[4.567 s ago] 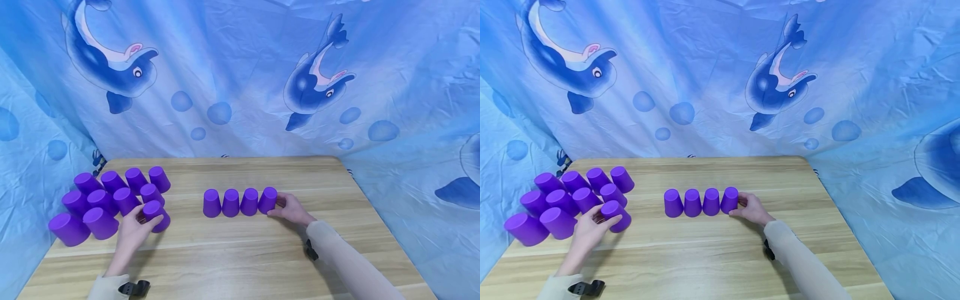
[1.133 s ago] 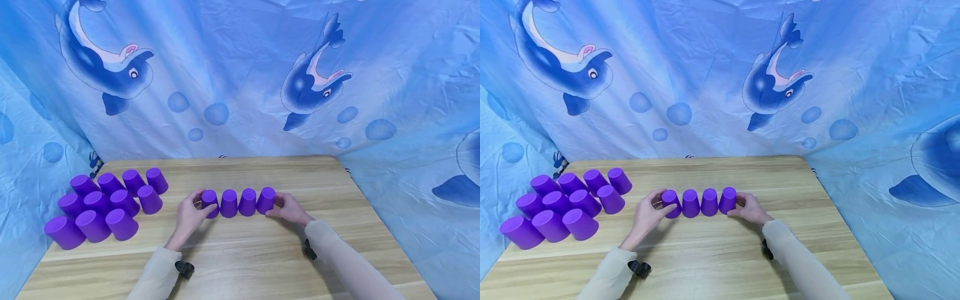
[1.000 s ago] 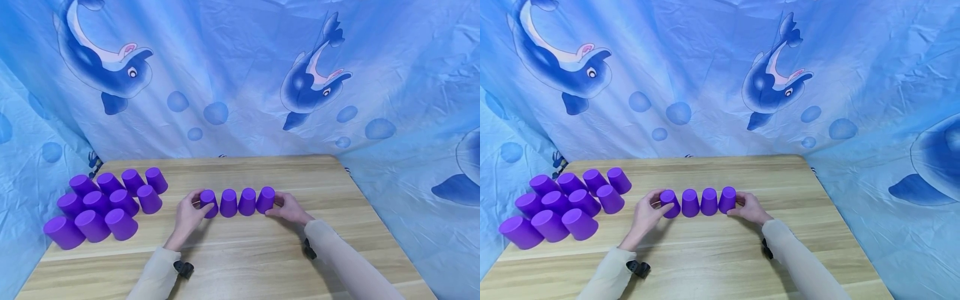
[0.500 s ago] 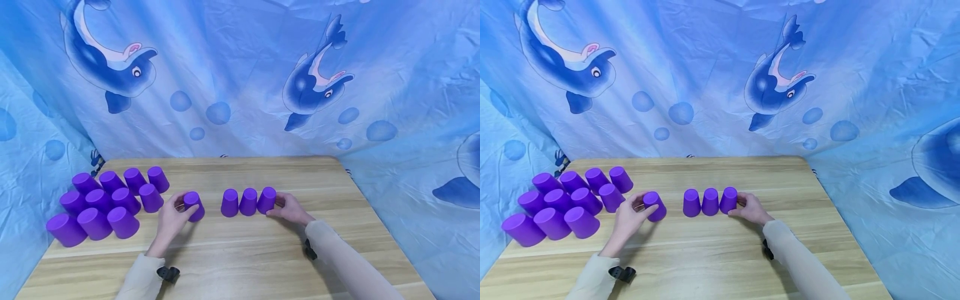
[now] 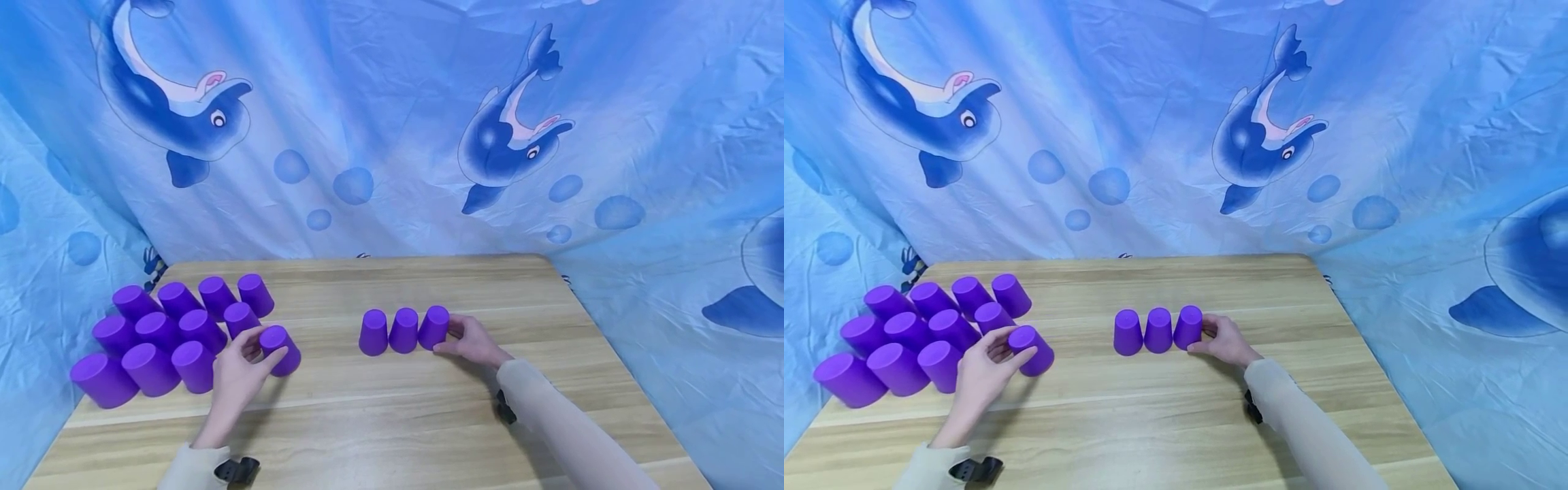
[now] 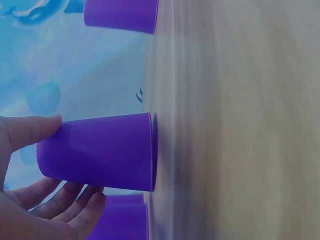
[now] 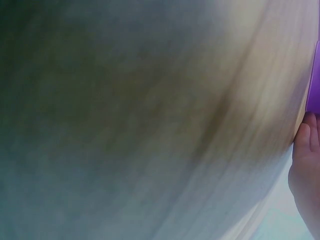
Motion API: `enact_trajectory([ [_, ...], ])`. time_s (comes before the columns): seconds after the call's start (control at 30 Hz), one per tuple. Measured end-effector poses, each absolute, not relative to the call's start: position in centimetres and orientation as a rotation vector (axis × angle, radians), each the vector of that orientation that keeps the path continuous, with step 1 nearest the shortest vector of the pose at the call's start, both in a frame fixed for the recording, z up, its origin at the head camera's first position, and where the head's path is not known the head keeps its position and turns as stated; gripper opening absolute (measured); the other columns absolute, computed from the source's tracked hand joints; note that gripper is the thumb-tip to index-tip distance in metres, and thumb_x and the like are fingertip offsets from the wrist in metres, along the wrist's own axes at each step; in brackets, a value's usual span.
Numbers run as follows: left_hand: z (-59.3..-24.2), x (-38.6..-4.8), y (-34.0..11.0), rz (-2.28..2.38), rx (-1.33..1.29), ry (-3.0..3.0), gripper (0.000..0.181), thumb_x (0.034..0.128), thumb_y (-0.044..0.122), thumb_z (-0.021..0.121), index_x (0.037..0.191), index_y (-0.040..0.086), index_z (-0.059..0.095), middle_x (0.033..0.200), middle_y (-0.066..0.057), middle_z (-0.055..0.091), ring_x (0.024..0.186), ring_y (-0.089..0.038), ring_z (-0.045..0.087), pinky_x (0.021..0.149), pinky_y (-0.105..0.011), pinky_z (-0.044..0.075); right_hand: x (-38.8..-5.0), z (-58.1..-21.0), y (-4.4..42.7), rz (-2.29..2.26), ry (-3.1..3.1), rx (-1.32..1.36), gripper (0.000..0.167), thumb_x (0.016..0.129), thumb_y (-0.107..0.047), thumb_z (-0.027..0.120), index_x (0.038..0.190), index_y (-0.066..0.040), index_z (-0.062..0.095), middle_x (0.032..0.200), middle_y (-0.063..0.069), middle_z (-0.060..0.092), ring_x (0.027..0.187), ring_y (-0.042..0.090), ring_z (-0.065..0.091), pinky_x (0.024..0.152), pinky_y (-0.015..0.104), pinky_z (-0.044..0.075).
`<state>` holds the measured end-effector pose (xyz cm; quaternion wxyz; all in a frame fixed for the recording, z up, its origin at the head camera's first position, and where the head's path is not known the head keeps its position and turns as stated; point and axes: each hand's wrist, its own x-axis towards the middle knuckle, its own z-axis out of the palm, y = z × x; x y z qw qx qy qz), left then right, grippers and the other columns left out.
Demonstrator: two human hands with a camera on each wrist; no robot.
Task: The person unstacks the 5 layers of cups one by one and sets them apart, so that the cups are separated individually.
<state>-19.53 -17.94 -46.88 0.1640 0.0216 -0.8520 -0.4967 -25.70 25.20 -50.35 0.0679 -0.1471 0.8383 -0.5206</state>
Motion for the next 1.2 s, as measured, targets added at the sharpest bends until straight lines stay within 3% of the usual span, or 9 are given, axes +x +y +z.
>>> enact_trajectory([
  [0.27,-46.6,-18.6,-19.5,-1.397,0.163,-2.436,0.060,0.0736,0.026,0.085,0.124,0.005,0.060,0.115,-0.018,0.064,0.101,-0.026,0.063,0.079,-0.015,0.050,-25.7,-50.3,25.1,-1.551,2.546,-0.417,0.060,0.072,-0.011,0.084,0.125,-0.001,0.058,0.120,0.010,0.062,0.118,0.027,0.054,0.104,0.040,0.037],
  [0.5,-46.3,-17.9,-20.6,-1.398,0.195,-2.413,0.059,0.0733,0.021,0.085,0.123,0.002,0.060,0.114,-0.020,0.063,0.086,0.009,0.054,0.076,-0.010,0.048,-25.7,-50.1,24.9,-1.545,2.534,-0.403,0.060,0.073,-0.010,0.084,0.125,-0.001,0.058,0.120,0.010,0.062,0.119,0.027,0.053,0.105,0.040,0.036],
  [0.73,-46.3,-17.7,-21.3,-1.368,0.231,-2.422,0.059,0.0740,0.021,0.085,0.124,0.002,0.060,0.115,-0.023,0.063,0.083,0.014,0.051,0.074,-0.007,0.047,-25.6,-50.1,25.0,-1.556,2.541,-0.397,0.060,0.073,-0.009,0.084,0.126,0.000,0.057,0.121,0.012,0.062,0.119,0.028,0.053,0.105,0.041,0.036],
  [0.83,-46.3,-17.6,-21.5,-1.317,0.260,-2.443,0.061,0.0729,0.024,0.085,0.124,0.002,0.060,0.115,-0.023,0.063,0.086,0.005,0.057,0.073,-0.007,0.046,-25.6,-50.0,25.0,-1.568,2.529,-0.411,0.060,0.073,-0.006,0.083,0.126,0.003,0.056,0.122,0.015,0.061,0.119,0.031,0.052,0.105,0.043,0.035],
  [0.93,-46.3,-17.5,-21.7,-1.274,0.277,-2.463,0.062,0.0730,0.026,0.085,0.125,0.003,0.060,0.115,-0.022,0.063,0.095,-0.016,0.064,0.073,-0.007,0.046,-25.2,-49.5,24.8,-1.589,2.514,-0.442,0.058,0.074,-0.002,0.081,0.126,0.007,0.055,0.122,0.019,0.060,0.119,0.036,0.051,0.105,0.048,0.034],
  [1.03,-46.2,-17.4,-21.8,-1.240,0.285,-2.480,0.063,0.0739,0.026,0.084,0.126,0.002,0.059,0.117,-0.022,0.062,0.102,-0.033,0.063,0.073,-0.007,0.045,-24.6,-48.4,24.4,-1.605,2.508,-0.462,0.057,0.074,0.001,0.080,0.124,0.009,0.054,0.121,0.022,0.060,0.118,0.039,0.051,0.104,0.051,0.034],
  [1.2,-46.0,-17.2,-22.0,-1.215,0.309,-2.494,0.064,0.0754,0.026,0.083,0.129,0.001,0.058,0.117,-0.022,0.062,0.103,-0.035,0.062,0.075,-0.010,0.047,-24.3,-47.9,24.3,-1.571,2.542,-0.461,0.057,0.074,-0.003,0.081,0.124,0.007,0.055,0.120,0.019,0.061,0.118,0.037,0.052,0.104,0.048,0.036],
])
